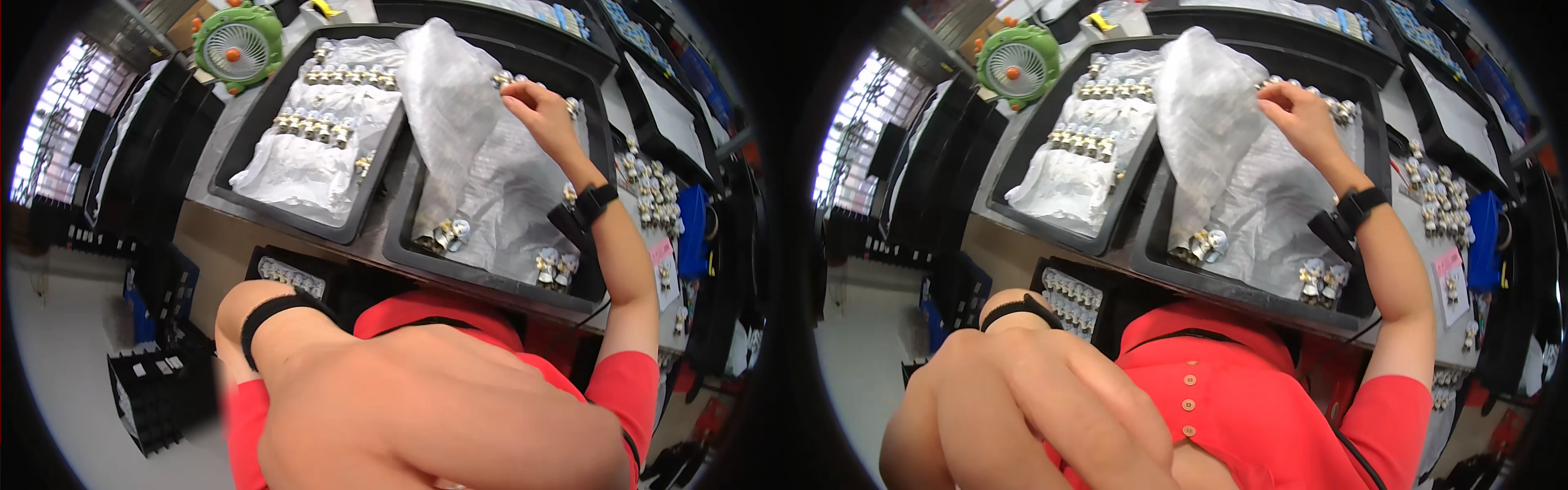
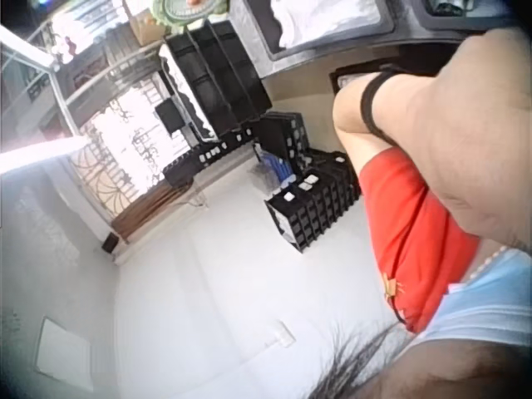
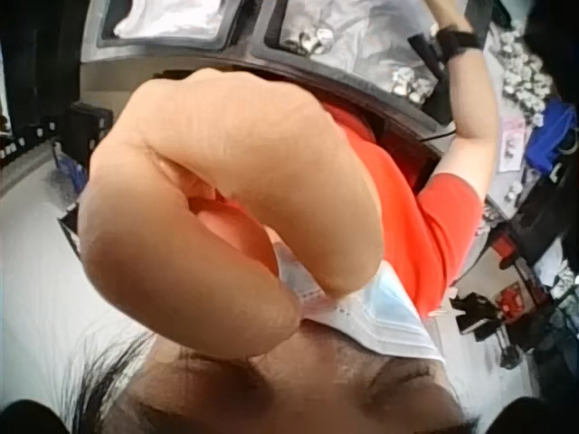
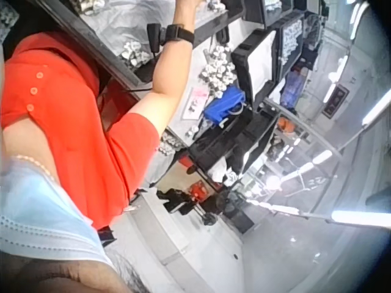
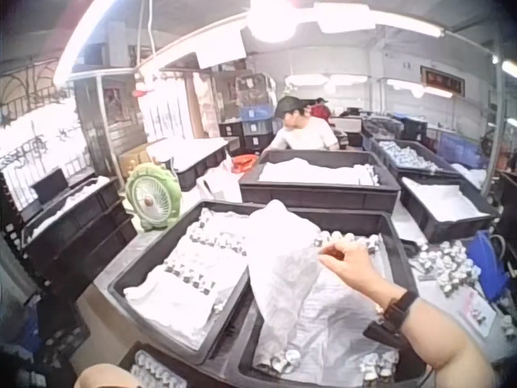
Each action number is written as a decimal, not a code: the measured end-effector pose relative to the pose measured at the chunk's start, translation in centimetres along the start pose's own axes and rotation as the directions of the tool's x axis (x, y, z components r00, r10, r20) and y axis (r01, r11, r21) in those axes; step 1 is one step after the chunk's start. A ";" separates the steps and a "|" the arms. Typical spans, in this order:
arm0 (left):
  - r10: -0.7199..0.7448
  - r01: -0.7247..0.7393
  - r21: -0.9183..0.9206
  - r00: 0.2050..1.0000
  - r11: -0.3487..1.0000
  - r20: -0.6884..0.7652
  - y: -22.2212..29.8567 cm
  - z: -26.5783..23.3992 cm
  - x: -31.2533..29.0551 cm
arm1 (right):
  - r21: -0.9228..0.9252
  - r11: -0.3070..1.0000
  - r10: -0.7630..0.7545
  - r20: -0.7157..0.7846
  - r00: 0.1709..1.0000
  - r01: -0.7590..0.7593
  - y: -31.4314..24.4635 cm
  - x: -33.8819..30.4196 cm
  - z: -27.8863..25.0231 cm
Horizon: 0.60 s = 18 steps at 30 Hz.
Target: The person assembles small, bell-shaped miniature figures by hand. They pick up individual components from a tray, fit them together, and place the completed figures into a black tray lined with white tissue paper. The process is repeated for multiple units throughout the clip.
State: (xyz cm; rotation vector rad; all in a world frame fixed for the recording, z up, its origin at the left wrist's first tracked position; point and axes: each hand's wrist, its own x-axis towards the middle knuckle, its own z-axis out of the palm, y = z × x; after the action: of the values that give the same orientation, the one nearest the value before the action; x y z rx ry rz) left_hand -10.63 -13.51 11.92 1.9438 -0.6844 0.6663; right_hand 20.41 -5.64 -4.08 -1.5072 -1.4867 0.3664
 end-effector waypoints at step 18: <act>0.029 -0.018 -0.151 0.997 0.988 0.072 4.4 -0.2 -2.0 | -0.618 0.761 0.532 0.768 0.355 0.196 -6.2 -9.2 -4.1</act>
State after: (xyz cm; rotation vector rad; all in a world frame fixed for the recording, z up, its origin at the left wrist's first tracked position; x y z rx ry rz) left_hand -15.17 -14.71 13.25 1.8306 -0.7820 0.5427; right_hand 17.83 -16.69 -0.90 -2.1875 -2.5451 1.1218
